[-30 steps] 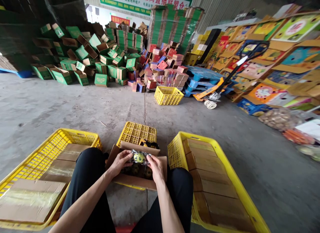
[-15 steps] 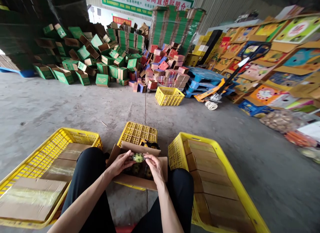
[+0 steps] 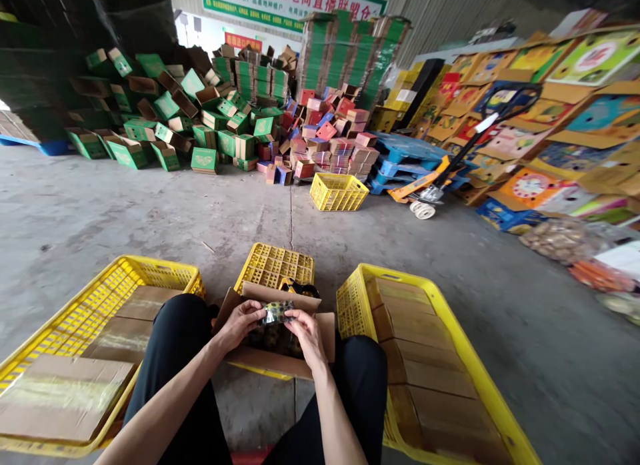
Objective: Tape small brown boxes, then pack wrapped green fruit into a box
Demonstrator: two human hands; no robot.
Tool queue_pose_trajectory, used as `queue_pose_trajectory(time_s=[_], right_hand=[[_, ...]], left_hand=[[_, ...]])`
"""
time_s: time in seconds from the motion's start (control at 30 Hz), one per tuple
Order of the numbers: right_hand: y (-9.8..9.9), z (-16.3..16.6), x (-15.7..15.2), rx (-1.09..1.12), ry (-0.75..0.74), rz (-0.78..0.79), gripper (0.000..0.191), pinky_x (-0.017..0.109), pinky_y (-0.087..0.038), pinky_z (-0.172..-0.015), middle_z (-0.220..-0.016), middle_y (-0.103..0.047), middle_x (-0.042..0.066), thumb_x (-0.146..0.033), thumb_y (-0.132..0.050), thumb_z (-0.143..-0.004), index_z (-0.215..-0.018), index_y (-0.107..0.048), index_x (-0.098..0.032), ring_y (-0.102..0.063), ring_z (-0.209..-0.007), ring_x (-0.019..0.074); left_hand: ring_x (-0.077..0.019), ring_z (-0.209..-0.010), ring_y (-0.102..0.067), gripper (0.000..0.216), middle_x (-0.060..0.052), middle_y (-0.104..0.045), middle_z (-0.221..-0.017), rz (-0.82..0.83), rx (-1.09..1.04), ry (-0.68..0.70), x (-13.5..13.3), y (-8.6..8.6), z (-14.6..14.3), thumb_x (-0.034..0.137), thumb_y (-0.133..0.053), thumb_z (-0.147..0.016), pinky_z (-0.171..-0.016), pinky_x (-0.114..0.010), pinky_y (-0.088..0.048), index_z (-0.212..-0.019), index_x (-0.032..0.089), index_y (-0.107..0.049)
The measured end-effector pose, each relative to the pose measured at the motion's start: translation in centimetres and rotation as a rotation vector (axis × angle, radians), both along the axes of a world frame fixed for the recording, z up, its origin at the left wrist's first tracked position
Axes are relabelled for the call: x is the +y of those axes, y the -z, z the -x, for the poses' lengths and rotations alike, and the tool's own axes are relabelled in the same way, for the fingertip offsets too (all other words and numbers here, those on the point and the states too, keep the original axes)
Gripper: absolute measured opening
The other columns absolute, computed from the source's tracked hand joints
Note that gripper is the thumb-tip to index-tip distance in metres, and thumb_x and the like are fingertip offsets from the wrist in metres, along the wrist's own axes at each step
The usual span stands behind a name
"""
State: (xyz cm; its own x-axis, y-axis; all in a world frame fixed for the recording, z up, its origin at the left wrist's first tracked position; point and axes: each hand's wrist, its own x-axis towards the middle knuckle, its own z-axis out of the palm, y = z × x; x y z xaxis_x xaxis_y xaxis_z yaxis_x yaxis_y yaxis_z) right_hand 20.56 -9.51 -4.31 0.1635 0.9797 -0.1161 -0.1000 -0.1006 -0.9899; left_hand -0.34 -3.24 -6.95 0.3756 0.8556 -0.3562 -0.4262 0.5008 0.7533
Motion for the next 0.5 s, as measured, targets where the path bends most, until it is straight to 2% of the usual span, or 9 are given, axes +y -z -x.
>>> queue_pose_trajectory(time_s=[0.1, 0.23, 0.37, 0.5], right_hand=[[-0.52, 0.13, -0.06, 0.094, 0.043, 0.020, 0.039, 0.049, -0.059, -0.102, -0.108, -0.079, 0.006, -0.051, -0.083, -0.076, -0.104, -0.080, -0.025, -0.074, -0.106, 0.0288], [-0.77, 0.22, 0.11, 0.128, 0.033, 0.082, 0.062, 0.048, -0.062, -0.096, -0.114, -0.079, 0.009, -0.058, -0.086, -0.074, -0.126, -0.073, -0.026, -0.077, -0.104, 0.0294], [-0.44, 0.20, 0.41, 0.090, 0.072, 0.101, 0.064, 0.048, -0.063, -0.093, -0.106, -0.081, 0.011, -0.066, -0.090, -0.066, -0.109, -0.076, -0.020, -0.079, -0.097, 0.0315], [0.00, 0.02, 0.66, 0.037, 0.111, 0.110, 0.062, 0.047, -0.065, -0.086, -0.096, -0.082, 0.012, -0.073, -0.087, -0.064, -0.093, -0.076, -0.019, -0.080, -0.090, 0.0322]], left_hand=[[-0.0111, -0.074, -0.069, 0.044, 0.001, -0.073, -0.083, -0.006, 0.002, -0.003, 0.05, -0.09, -0.02, 0.034, -0.103, -0.059, -0.066, -0.016, -0.051, -0.082, 0.017, -0.069], [-0.0083, -0.068, -0.067, 0.044, 0.002, -0.071, -0.082, 0.002, 0.005, -0.008, 0.02, 0.07, 0.01, 0.041, -0.100, -0.064, -0.062, -0.014, -0.052, -0.087, 0.017, -0.070], [-0.0159, -0.080, -0.075, 0.050, -0.005, -0.076, -0.094, 0.031, -0.002, 0.010, 0.10, 0.22, 0.03, 0.051, -0.096, -0.069, -0.073, -0.022, -0.060, -0.097, 0.018, -0.072], [-0.0230, -0.090, -0.078, 0.052, -0.011, -0.078, -0.108, 0.056, -0.019, 0.056, 0.26, 0.15, 0.06, 0.056, -0.092, -0.074, -0.083, -0.029, -0.063, -0.104, 0.016, -0.074]])
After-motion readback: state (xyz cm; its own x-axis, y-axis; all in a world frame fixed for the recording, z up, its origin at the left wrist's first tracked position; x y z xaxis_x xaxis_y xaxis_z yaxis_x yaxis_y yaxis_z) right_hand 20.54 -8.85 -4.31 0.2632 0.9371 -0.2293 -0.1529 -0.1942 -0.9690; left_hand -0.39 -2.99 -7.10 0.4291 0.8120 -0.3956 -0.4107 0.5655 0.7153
